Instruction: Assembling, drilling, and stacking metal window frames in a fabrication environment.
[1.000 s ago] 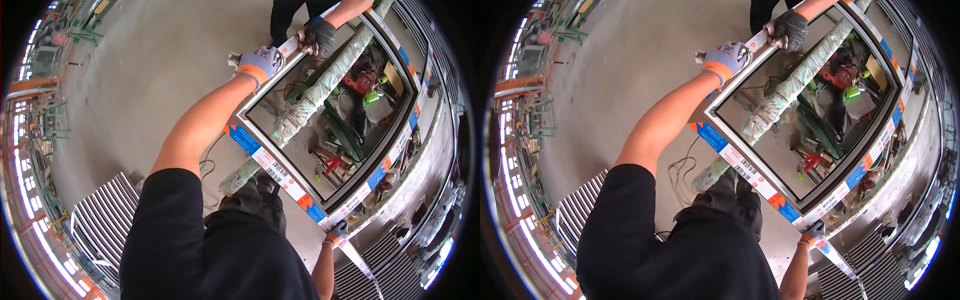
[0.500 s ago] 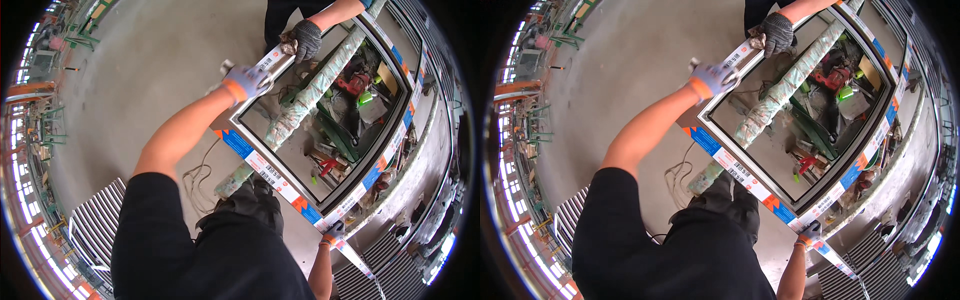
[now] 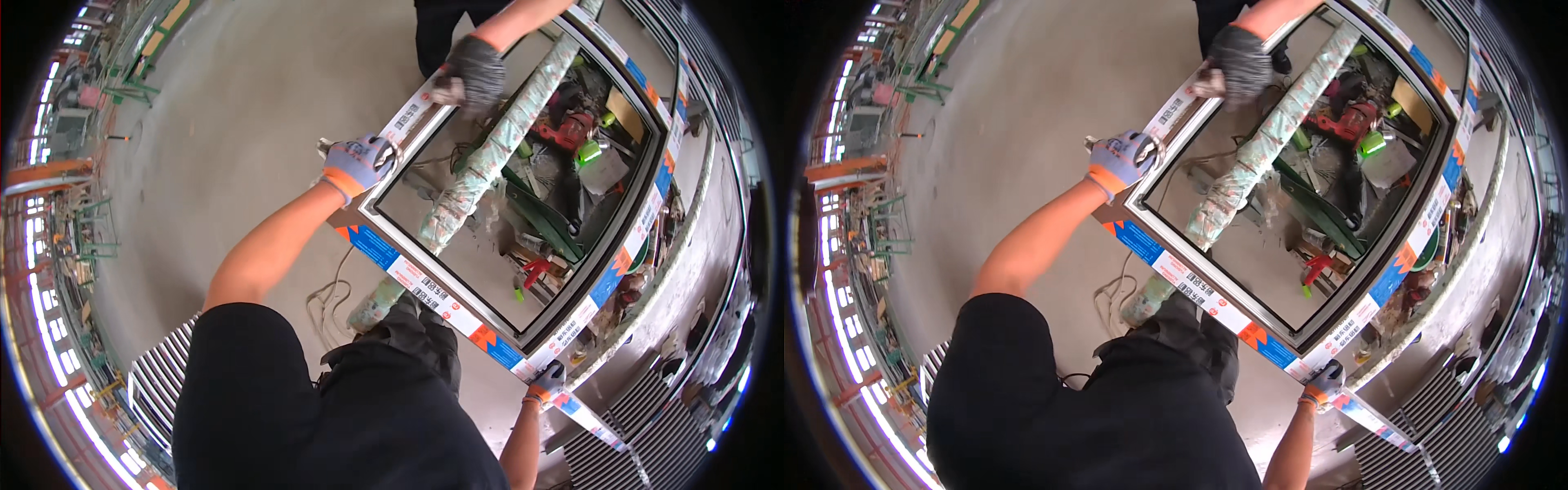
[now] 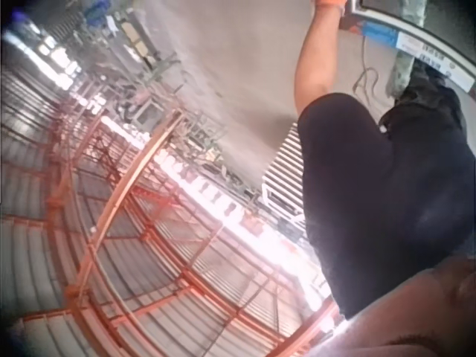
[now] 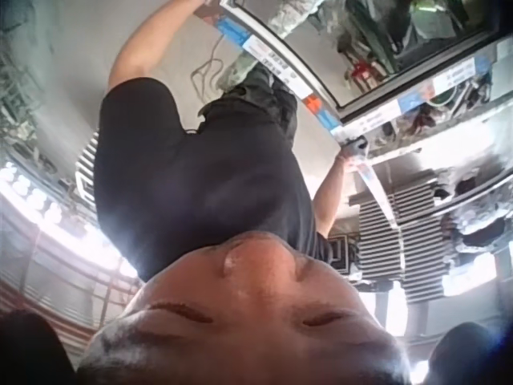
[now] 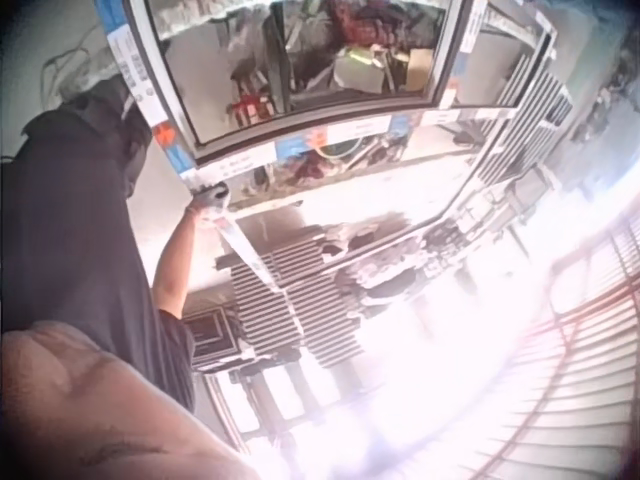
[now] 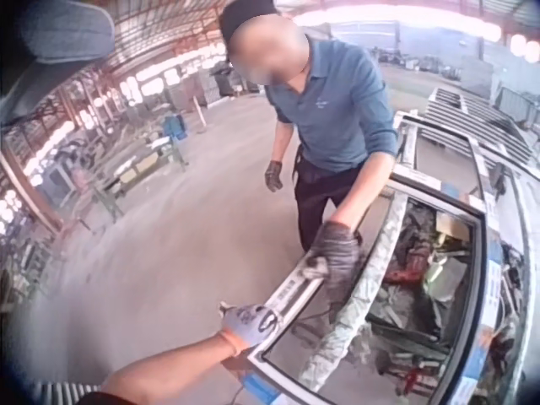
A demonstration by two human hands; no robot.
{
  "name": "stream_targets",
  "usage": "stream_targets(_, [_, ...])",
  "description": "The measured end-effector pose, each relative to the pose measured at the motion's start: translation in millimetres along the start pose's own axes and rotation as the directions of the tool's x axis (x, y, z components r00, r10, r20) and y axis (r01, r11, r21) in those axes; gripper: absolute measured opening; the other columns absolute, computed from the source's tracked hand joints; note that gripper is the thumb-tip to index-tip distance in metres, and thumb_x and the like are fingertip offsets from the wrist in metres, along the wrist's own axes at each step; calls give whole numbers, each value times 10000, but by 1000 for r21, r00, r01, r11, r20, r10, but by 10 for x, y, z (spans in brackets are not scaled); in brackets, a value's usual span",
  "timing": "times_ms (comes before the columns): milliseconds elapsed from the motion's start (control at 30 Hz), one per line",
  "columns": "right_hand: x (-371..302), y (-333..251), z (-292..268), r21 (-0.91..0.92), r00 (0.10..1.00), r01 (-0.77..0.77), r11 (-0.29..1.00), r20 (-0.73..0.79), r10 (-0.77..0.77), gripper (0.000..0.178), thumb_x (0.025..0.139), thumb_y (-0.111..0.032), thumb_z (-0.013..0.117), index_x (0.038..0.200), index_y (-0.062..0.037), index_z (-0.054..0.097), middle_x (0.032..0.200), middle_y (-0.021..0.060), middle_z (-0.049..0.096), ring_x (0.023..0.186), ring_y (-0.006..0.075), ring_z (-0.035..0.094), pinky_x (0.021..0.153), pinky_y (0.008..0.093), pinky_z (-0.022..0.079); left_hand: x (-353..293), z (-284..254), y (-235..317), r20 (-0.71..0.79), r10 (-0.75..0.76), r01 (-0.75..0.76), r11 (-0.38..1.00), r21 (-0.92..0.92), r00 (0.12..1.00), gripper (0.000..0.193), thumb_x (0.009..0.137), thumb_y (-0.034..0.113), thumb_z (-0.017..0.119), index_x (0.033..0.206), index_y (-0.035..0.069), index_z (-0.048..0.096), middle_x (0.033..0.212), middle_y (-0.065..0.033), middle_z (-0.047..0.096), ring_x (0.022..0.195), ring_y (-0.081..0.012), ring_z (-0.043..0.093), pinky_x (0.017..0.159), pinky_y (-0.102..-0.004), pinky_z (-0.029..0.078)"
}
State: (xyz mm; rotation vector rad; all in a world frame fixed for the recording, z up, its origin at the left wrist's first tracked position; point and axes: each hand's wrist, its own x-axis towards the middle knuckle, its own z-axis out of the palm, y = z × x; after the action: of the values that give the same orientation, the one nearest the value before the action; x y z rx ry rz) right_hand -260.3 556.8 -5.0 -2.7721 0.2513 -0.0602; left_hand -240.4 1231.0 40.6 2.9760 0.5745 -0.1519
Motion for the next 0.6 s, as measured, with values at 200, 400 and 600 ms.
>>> stream_targets(200, [45,-56,-21,-96,997,-60,994,37,64,298,941,-222,499,836,-15,686,797,163,677,724,357,628,685,456,463,862,139,274,-216,55,-62,998,-27,975,399,895,461,569,1186,191,608,1172,-80,644,966,-300,673,811,-463,516])
stream_targets(400, [66,-18,-15,-30,998,-50,998,36,51,307,940,-241,509,841,-16,692,814,165,693,737,349,647,686,453,478,360,85,38,-108,125,-131,990,-48,986,412,876,463,607,1180,184,603,1160,-68,652,1020,-288,651,874,-436,485])
stream_targets(600, [-15,-308,-175,33,992,-124,992,0,124,305,942,-259,536,858,-17,702,804,166,701,718,343,655,689,437,494,-908,202,-70,-101,108,-113,992,-49,989,360,846,367,670,1114,130,629,1112,-99,656,941,-286,660,817,-439,514])
